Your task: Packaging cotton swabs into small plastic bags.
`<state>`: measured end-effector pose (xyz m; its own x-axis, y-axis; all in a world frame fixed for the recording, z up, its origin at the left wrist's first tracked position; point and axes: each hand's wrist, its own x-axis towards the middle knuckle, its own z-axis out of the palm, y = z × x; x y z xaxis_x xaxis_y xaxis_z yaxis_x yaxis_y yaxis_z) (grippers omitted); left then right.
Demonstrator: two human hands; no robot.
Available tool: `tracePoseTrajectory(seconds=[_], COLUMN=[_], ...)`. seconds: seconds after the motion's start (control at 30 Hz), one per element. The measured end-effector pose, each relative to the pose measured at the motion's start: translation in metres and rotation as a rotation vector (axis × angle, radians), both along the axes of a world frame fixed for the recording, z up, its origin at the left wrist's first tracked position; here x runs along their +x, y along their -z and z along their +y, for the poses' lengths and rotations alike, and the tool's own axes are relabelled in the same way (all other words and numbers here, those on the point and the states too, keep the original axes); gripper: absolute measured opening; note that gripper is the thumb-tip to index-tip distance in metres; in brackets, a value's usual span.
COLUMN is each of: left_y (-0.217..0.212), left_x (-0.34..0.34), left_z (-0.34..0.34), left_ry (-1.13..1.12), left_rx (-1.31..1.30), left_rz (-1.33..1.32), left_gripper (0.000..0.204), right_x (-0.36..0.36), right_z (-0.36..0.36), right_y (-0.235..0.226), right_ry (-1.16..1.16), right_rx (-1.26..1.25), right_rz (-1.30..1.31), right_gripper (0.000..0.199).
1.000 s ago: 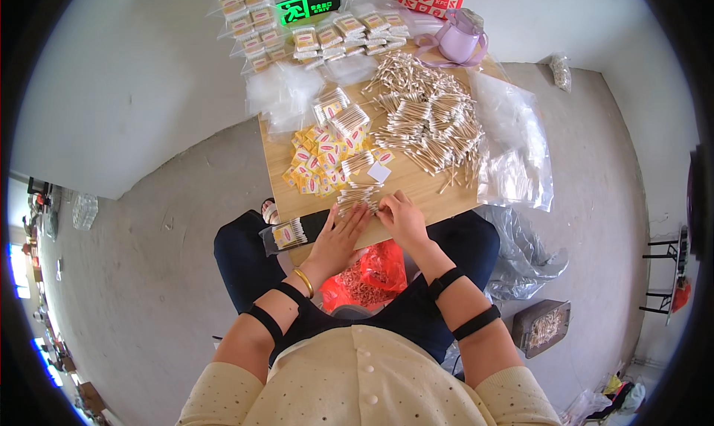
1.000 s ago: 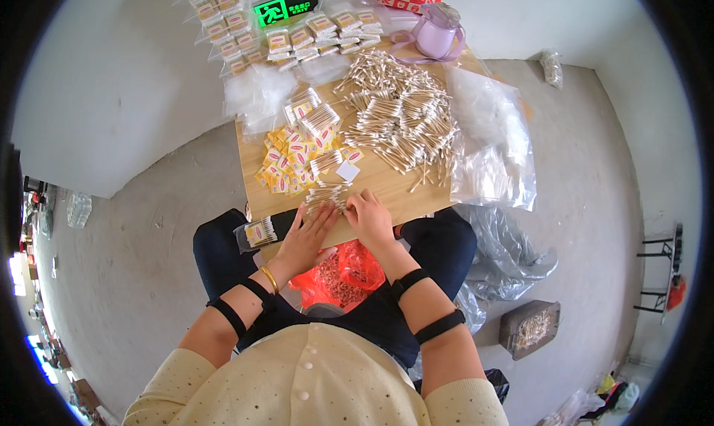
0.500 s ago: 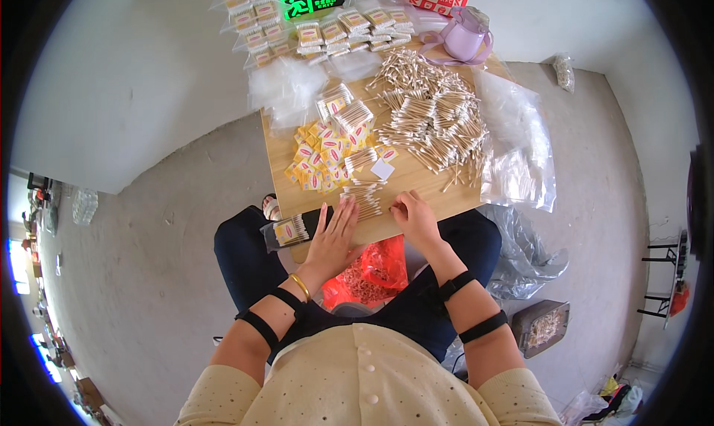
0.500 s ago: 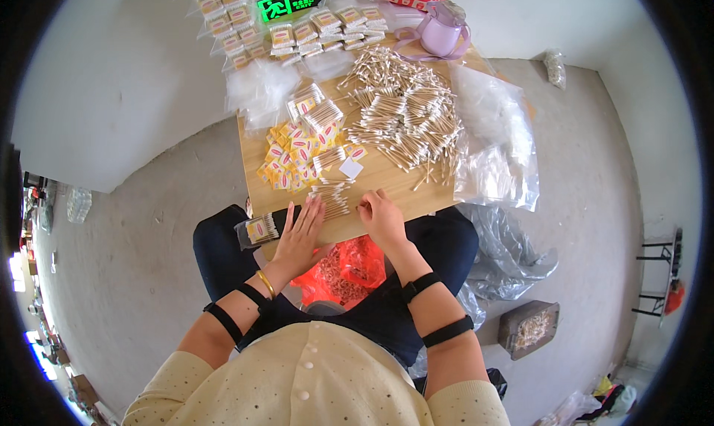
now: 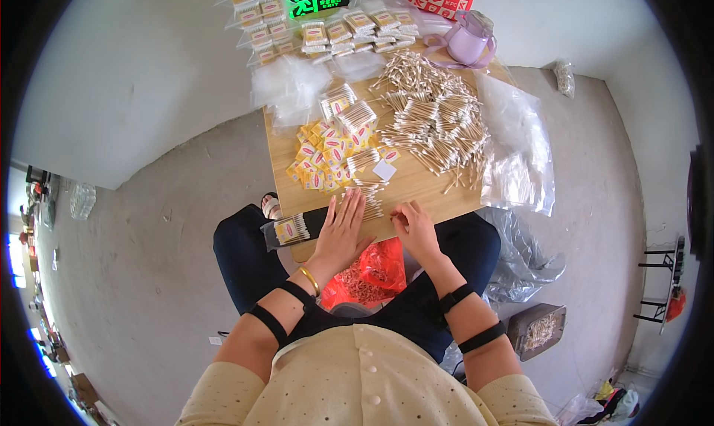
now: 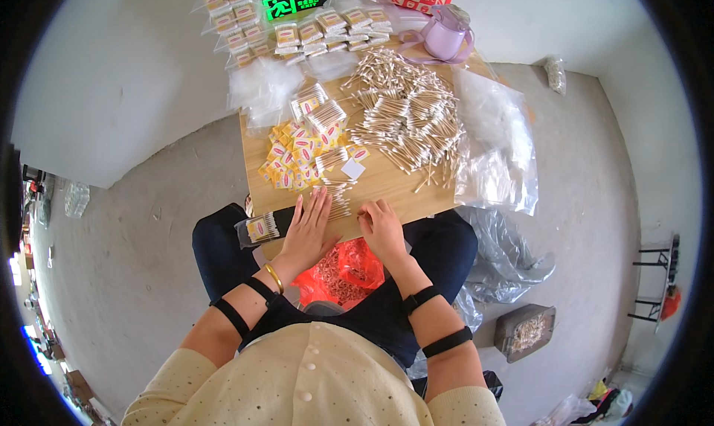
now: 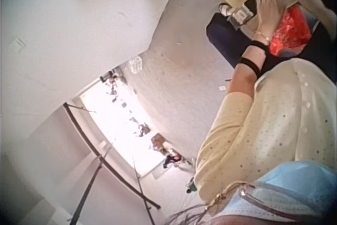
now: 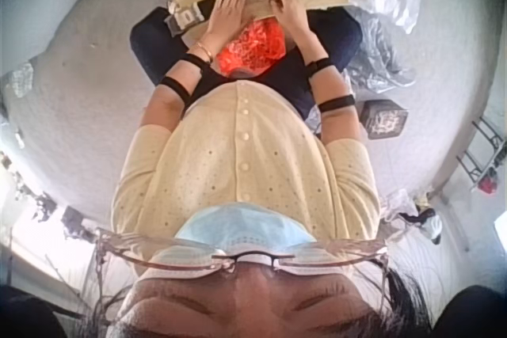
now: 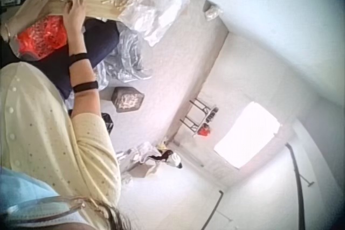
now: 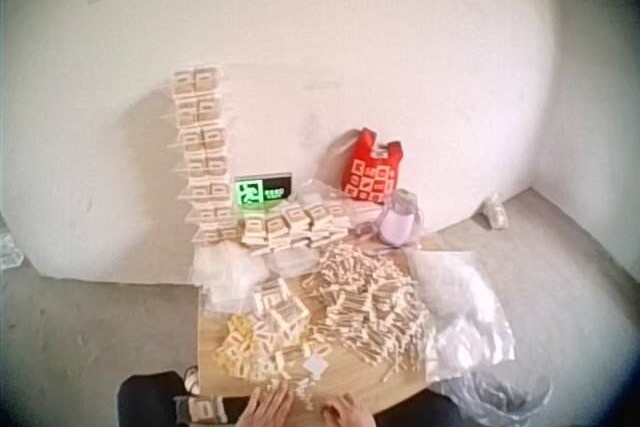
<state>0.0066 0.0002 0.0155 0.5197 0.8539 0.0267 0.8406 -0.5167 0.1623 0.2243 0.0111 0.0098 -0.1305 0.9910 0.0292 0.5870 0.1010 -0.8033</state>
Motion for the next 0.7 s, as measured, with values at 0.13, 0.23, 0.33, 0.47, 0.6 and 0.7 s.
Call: tracePoseTrajectory(seconds=[0.13,0.23,0.33,0.47,0.6,0.7], left_y=[0.007,0.005,-0.001,-0.004,-0.004,-0.002], left_x=[0.005,0.003,0.003,-0.001,0.001,0.002], left_z=[-0.003,-0.007,-0.005,-0.008,-0.009,-0.002], left_ry=[-0.032,0.008,0.014,0.044,0.035,-0.001], left_rx=[-0.047,-0.072,-0.069,-0.082,-0.086,-0.082], left_rz=[0.006,-0.009,-0.012,-0.027,-0.033,0.013], left_gripper=[0.092,0.092,0.092,0.092,0.092,0.092], right_x=[0.000,0.000,0.001,0.000,-0.002,-0.011], right_z=[0.000,0.000,0.000,0.000,0.005,0.016], right_y=[0.002,0.002,0.004,0.003,-0.001,-0.007], right_ry=[-0.012,0.008,0.009,0.009,0.016,0.045], right_rx=[0.020,0.004,0.012,0.016,0.096,0.216], right_rz=[0.019,0.038,0.012,0.006,-0.081,-0.149], right_gripper=[0.013,0.012,0.012,0.012,0.018,0.027])
